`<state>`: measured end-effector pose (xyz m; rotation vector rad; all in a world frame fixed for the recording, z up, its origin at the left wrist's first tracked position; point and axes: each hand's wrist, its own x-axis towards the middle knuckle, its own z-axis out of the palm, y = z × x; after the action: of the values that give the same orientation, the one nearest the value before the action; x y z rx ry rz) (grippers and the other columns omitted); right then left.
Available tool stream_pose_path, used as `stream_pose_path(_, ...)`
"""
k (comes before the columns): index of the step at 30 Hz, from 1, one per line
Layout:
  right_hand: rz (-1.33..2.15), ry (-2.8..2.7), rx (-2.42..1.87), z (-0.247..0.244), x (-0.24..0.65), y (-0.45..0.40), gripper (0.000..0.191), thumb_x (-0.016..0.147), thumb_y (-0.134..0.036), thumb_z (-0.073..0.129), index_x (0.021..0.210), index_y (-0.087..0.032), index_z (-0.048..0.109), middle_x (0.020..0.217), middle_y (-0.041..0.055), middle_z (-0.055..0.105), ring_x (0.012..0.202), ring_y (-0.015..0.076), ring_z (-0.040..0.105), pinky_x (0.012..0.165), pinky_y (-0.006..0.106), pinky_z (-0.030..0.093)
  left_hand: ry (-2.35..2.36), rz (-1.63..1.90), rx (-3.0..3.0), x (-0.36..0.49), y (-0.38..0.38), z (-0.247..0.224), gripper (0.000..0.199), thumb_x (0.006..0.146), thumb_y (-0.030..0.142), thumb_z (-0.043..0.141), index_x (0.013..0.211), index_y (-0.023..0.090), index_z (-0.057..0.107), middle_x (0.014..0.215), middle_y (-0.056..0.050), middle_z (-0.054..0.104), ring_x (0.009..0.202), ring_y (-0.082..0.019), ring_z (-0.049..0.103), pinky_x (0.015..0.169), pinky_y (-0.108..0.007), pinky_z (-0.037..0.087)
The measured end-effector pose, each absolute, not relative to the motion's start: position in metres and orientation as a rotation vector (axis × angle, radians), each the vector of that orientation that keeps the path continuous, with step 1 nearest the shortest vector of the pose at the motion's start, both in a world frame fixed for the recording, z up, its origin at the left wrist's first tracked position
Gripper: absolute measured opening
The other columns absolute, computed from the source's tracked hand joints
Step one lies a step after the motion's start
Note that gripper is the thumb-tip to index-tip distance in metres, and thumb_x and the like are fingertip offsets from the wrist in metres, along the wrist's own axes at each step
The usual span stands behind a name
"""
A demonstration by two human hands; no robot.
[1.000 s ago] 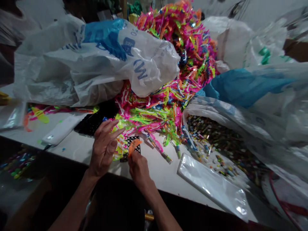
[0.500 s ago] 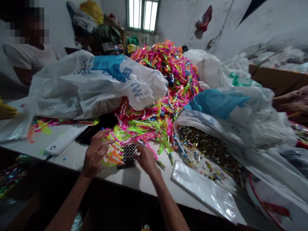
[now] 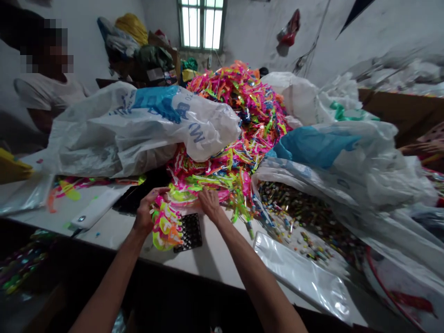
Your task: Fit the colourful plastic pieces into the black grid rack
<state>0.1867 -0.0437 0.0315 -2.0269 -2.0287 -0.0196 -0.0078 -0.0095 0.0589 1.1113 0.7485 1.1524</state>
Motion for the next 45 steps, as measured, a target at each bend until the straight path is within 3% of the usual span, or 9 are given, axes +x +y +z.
stream_pose_path(5,0.114,-1.749,-2.077,0.033,0.2,-0.062,0.02,0.082,-0.02,0.045,0.076,-0.014,0.063,0.081,0.0088,0.062,0.069,0.0177,0.055,0.06,0.026,0.035,0.82,1.164,1.093,-0.033,-0.018,0.062,0.026,0.071,0.034,0.051,0.084,0.015,0.061,0.066,0.0,0.052,0.063,-0.013,0.048,0.057,-0.021,0.037)
stream_pose_path(8,0.548,-1.543,-1.796,0.013,0.176,-0.074,0.017,0.076,-0.03,0.054,0.071,-0.016,0.063,0.063,0.0018,0.059,0.059,0.0145,0.053,0.053,0.023,0.034,0.866,1.17,1.044,-0.043,-0.021,0.067,0.025,0.071,0.032,0.051,0.086,0.015,0.06,0.07,0.0,0.053,0.065,-0.013,0.049,0.057,-0.022,0.037)
stream_pose_path(12,0.995,-1.259,-1.519,-0.015,0.131,-0.073,0.015,0.068,-0.028,0.057,0.06,-0.016,0.056,0.051,-0.0035,0.05,0.049,0.0106,0.045,0.046,0.02,0.031,0.912,1.311,1.065,-0.045,-0.025,0.075,0.03,0.069,0.03,0.054,0.094,0.016,0.06,0.082,-0.002,0.059,0.075,-0.015,0.053,0.064,-0.022,0.04)
stream_pose_path(16,1.036,-1.199,-1.414,-0.02,0.114,-0.056,0.011,0.067,-0.025,0.056,0.061,-0.016,0.054,0.053,-0.0044,0.049,0.051,0.0094,0.043,0.048,0.019,0.031,0.924,1.267,1.177,-0.048,-0.025,0.08,0.031,0.073,0.031,0.054,0.098,0.015,0.063,0.094,-0.005,0.062,0.091,-0.018,0.054,0.077,-0.024,0.04)
stream_pose_path(27,1.214,-1.056,-1.344,-0.025,0.122,-0.05,0.012,0.066,-0.025,0.059,0.06,-0.014,0.058,0.052,-0.0006,0.056,0.05,0.012,0.05,0.051,0.023,0.038,0.978,1.324,1.216,-0.045,-0.025,0.071,0.016,0.074,0.023,0.052,0.068,0.015,0.064,0.072,-0.002,0.055,0.068,-0.012,0.048,0.056,-0.019,0.036)
stream_pose_path(30,1.132,-1.055,-1.385,-0.021,0.126,-0.051,0.012,0.066,-0.026,0.059,0.064,-0.014,0.059,0.055,-0.0003,0.057,0.052,0.0126,0.05,0.051,0.023,0.038,0.969,1.319,1.107,-0.045,-0.026,0.071,0.016,0.073,0.023,0.053,0.079,0.015,0.066,0.071,-0.001,0.054,0.067,-0.012,0.049,0.056,-0.018,0.037)
stream_pose_path(35,1.021,-1.106,-1.493,-0.014,0.136,-0.068,0.015,0.071,-0.028,0.057,0.065,-0.014,0.058,0.056,-0.0016,0.053,0.055,0.0117,0.046,0.051,0.021,0.034,0.988,1.299,1.004,-0.046,-0.027,0.076,0.036,0.07,0.022,0.054,0.106,0.018,0.059,0.078,-0.002,0.058,0.067,-0.013,0.053,0.055,-0.02,0.04)
stream_pose_path(41,0.971,-1.14,-1.54,-0.021,0.128,-0.098,0.024,0.077,-0.036,0.054,0.067,-0.014,0.056,0.059,-0.0004,0.052,0.056,0.0125,0.045,0.049,0.021,0.033,0.915,1.33,1.018,-0.051,-0.028,0.071,0.039,0.067,0.019,0.049,0.104,0.015,0.06,0.07,-0.003,0.057,0.079,-0.017,0.055,0.076,-0.027,0.044)
stream_pose_path(45,0.918,-1.164,-1.536,-0.026,0.124,-0.107,0.024,0.08,-0.036,0.052,0.069,-0.016,0.057,0.062,0.0009,0.057,0.059,0.0143,0.051,0.051,0.021,0.038,0.903,1.359,1.036,-0.051,-0.03,0.07,0.038,0.065,0.019,0.05,0.101,0.015,0.063,0.064,-0.002,0.056,0.072,-0.016,0.053,0.088,-0.033,0.04)
